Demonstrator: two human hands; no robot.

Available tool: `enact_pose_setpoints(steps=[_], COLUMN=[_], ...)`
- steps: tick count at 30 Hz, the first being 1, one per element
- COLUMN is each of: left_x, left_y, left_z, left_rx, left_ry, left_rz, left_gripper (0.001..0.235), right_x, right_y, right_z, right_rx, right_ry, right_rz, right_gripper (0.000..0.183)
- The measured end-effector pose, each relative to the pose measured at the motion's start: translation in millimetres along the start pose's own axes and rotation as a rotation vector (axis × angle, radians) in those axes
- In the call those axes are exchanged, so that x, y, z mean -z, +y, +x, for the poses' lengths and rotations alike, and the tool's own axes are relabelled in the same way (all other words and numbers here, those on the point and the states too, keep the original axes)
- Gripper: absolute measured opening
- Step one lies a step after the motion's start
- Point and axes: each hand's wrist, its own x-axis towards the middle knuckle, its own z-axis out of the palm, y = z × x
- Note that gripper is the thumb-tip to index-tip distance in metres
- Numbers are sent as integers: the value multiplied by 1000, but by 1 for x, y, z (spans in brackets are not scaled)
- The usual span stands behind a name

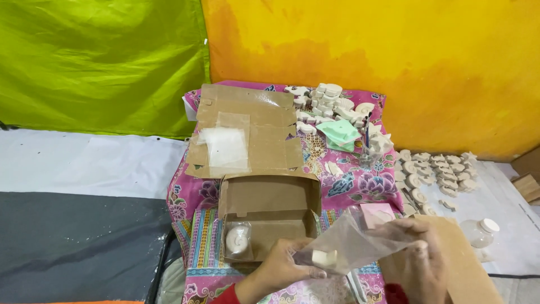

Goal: The person smooths the edges of small white ceramic pieces with a tool, then places them into clear plastic bags and into a cardboard box. The person handles a round disc and a star-shaped piece, repeating the smoothing and bagging steps for each item.

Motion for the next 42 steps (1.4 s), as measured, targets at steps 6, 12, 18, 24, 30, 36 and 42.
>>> enact_pose_setpoints(steps=[6, 12, 18, 24, 30, 36, 42], left_x=[3, 4, 7, 15, 16, 25, 19], left_y=[6, 8, 15, 4, -2, 5, 21], left_z=[-5, -9, -11, -7, -4, -6, -9], left_rx=[-44, -48, 96, 66, 11, -64, -38], left_ry=[-40, -70, 69, 83, 82, 47, 150], left_rz=[123, 231, 252, 103, 71, 45, -50], left_gripper=[39, 46, 33, 48, 37, 40, 29], right_x=[-34, -70, -67, -33, -41, 3, -41], right_y=[-141, -142, -166, -164, -157, -151, -118], right_z=[78, 109, 101, 100, 101, 101, 92], right_rx=[175, 459, 369, 155, 37, 72, -408], right_ry=[-637, -996, -530, -763, -957, -587, -698], right_rz=[-577, -733, -659, -713, -700, -958, -1119], right_gripper=[54, 14, 10, 40, 24, 22, 112])
